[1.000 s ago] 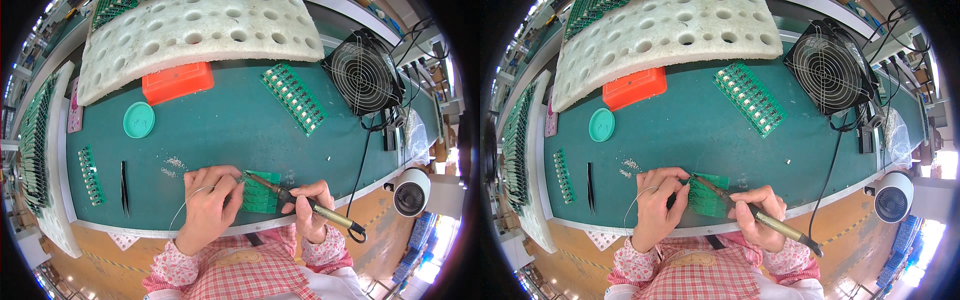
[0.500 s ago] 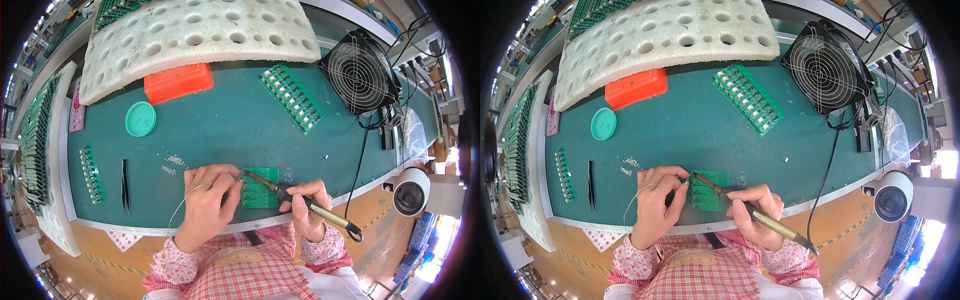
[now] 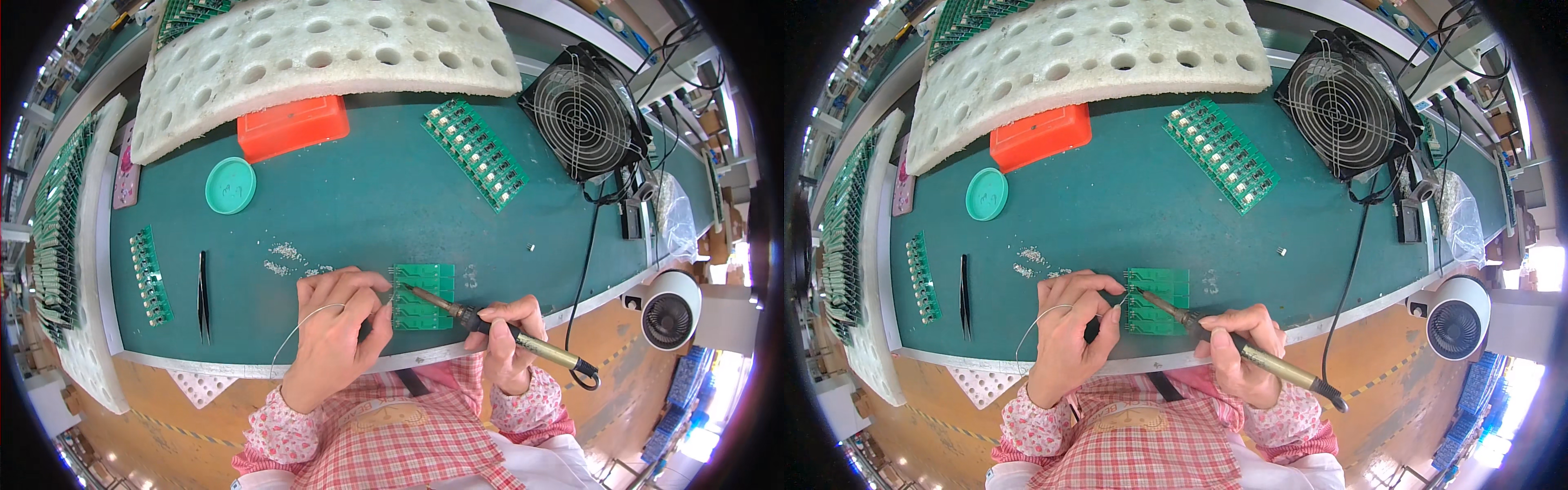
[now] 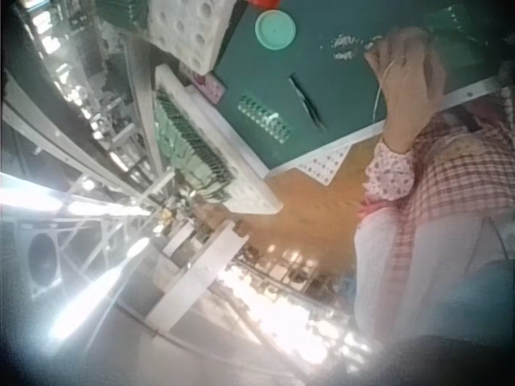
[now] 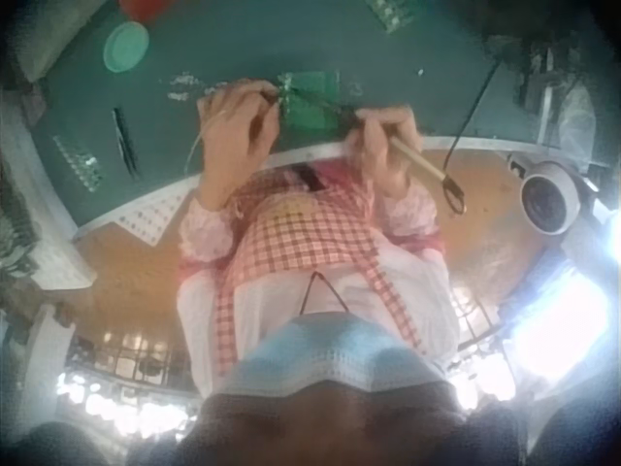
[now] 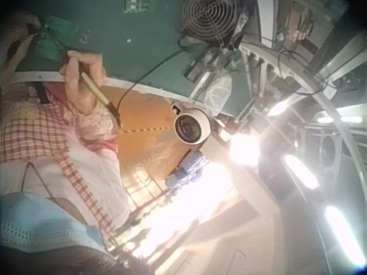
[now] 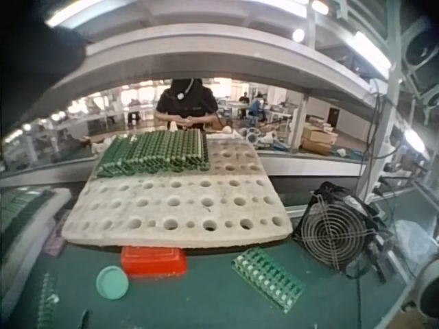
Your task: The person solders electronic components onto circuit boards using a soldering iron and solder wire, places circuit boards onto a tray, and solders components onto another circuit board.
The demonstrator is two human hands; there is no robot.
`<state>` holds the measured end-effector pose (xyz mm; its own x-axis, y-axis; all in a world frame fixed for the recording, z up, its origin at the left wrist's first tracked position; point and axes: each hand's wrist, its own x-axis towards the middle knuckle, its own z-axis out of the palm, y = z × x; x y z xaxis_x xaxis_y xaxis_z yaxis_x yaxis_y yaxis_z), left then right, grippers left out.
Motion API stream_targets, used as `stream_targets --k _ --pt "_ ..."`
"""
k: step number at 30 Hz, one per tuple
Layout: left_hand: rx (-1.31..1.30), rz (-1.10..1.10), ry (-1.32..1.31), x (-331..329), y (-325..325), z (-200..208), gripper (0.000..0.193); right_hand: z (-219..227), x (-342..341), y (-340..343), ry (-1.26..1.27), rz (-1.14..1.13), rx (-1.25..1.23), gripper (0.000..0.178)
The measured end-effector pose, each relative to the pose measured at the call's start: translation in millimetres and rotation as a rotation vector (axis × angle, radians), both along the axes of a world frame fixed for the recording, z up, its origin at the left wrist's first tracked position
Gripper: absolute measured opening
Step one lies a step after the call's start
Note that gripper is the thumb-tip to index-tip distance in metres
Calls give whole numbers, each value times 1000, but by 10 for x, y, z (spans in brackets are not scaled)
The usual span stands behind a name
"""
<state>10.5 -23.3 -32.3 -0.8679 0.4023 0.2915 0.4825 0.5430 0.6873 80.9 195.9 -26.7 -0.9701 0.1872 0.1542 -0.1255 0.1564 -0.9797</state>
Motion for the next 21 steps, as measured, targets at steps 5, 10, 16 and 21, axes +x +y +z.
stream_targets --k 5,10,16,21 --pt "-20 -8 8 -17 9 -3 12 14 -32 -26 -60 6 9 10" --pt "-26 0 6 -34 37 -1 12 35 -47 -23 -88 5 -4 11" --pt "-31 8 4 -37 33 -8 12 -16 -46 -28 -73 -7 -62 11" --pt "-36 2 14 -38 36 -8 12 -47 -40 -12 -45 7 -51 12"
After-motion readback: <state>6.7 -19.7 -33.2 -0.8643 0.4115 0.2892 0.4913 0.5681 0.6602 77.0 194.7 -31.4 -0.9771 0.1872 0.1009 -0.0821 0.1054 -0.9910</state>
